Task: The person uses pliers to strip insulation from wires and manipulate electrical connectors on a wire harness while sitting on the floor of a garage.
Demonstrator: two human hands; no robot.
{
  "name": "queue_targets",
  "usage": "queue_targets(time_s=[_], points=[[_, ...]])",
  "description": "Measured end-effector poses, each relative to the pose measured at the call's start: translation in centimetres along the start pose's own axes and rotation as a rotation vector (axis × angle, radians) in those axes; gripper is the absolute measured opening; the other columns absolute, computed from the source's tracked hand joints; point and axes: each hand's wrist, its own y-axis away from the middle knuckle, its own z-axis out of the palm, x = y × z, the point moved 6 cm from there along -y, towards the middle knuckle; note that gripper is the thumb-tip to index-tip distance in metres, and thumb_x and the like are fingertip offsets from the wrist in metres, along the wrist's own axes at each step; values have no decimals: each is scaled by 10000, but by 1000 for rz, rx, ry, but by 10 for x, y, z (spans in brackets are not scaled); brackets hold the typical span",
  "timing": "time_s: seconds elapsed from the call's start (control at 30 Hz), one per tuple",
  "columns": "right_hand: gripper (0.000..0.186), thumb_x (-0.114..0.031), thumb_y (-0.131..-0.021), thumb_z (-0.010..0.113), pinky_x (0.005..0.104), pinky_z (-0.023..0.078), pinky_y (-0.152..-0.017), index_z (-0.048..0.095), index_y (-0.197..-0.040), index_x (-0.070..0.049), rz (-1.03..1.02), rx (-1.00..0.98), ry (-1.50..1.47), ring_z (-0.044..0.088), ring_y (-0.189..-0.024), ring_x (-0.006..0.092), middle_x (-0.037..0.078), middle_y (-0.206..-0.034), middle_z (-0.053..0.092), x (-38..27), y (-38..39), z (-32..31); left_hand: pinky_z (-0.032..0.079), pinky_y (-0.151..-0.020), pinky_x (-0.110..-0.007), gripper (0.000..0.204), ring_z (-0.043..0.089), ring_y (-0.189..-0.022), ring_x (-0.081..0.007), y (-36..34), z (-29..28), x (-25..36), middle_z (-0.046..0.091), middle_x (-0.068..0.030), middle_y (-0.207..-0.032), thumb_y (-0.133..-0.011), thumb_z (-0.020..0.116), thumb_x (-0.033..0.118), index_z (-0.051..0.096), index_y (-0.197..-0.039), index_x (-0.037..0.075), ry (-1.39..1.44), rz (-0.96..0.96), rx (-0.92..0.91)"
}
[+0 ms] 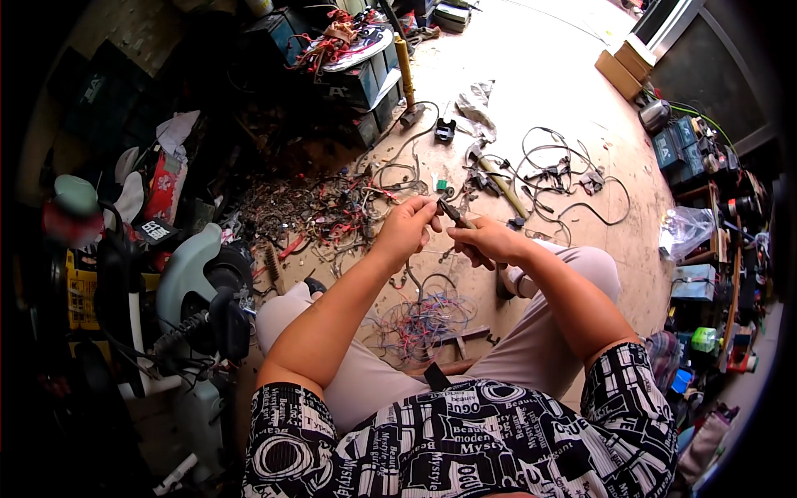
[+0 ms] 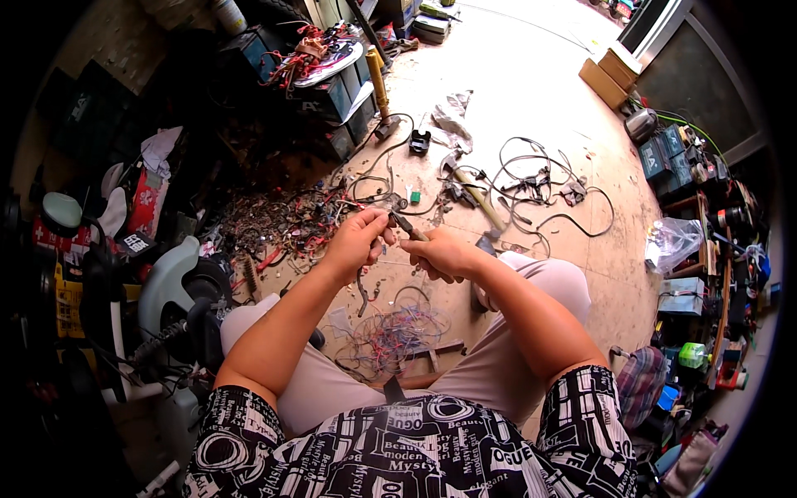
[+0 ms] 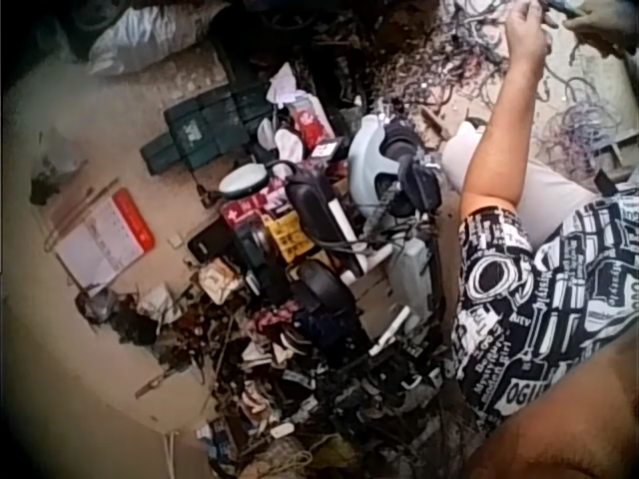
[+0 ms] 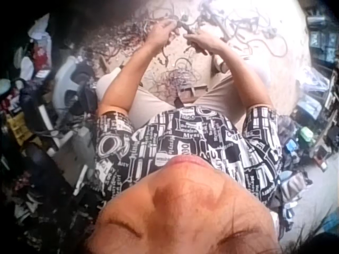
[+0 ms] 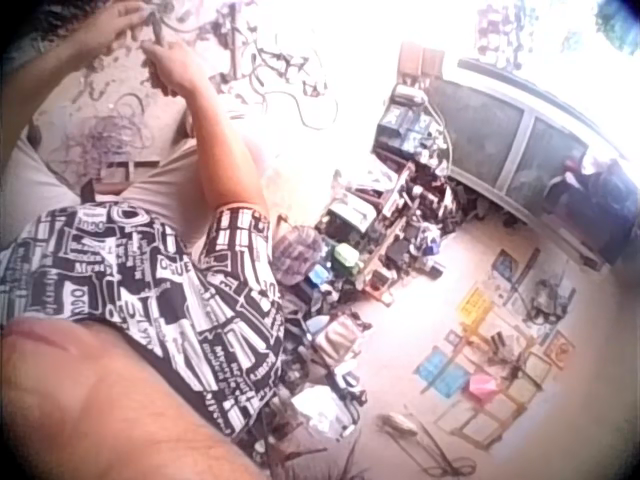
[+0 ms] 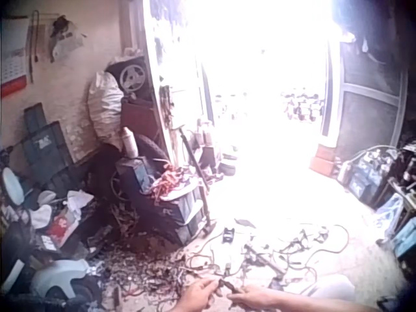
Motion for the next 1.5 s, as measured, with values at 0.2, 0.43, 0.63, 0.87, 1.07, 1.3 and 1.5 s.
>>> queue_targets(time_s=[0.2,0.43,0.63,0.87,1.07,1.3,1.5], points=[[543,-517,-883,522,305,419,-411,577,-644,-33,-52,141,74,520,-436,161,57,-508,500,20,-7,-15,287,-382,-186,179,390,-435,-40,-7,12,6,582,-10,-720,-975,477,199,574,-945,51,-61,49,-17],[552,-499,-851,565,405,447,-587,598,-699,31,-85,390,367,577,-570,284,171,-566,552,11,5,-34,267,-381,-193,162,366,-414,-36,-29,20,-1,595,-20,-711,-953,496,177,588,-933,45,-222,119,-1],[453,-435,-868,556,431,471,-642,665,-788,-2,-30,505,433,616,-665,365,225,-686,622,9,17,-43,429,-571,-279,214,538,-574,-114,-43,25,-8,644,-38,-662,-905,526,186,636,-841,14,-357,139,68],[463,-423,-895,528,420,482,-604,649,-785,9,-31,801,402,641,-647,307,182,-652,621,39,-4,-95,325,-386,-269,201,422,-433,-94,-30,34,-28,616,-47,-746,-900,539,201,633,-916,24,-80,-83,72],[515,-499,-908,502,572,427,-843,500,-1116,-28,103,331,-807,609,-969,297,112,-1073,591,49,-3,-78,435,-477,-262,234,542,-506,-121,-25,23,-81,638,-51,-728,-875,564,224,636,-959,19,-374,-55,91],[542,-465,-931,480,478,484,-825,477,-1229,-13,-83,393,-848,619,-975,294,126,-1075,586,9,7,-69,500,-606,-304,199,632,-619,-159,19,13,-133,663,-76,-727,-849,603,213,647,-948,46,-715,-45,113],[576,-471,-935,482,403,535,-808,503,-1236,20,-132,281,-759,635,-973,284,130,-1031,620,-19,14,-48,485,-805,-414,359,629,-929,-337,45,-13,-223,666,-173,-970,-829,608,355,661,-1035,65,-943,-171,-140]])
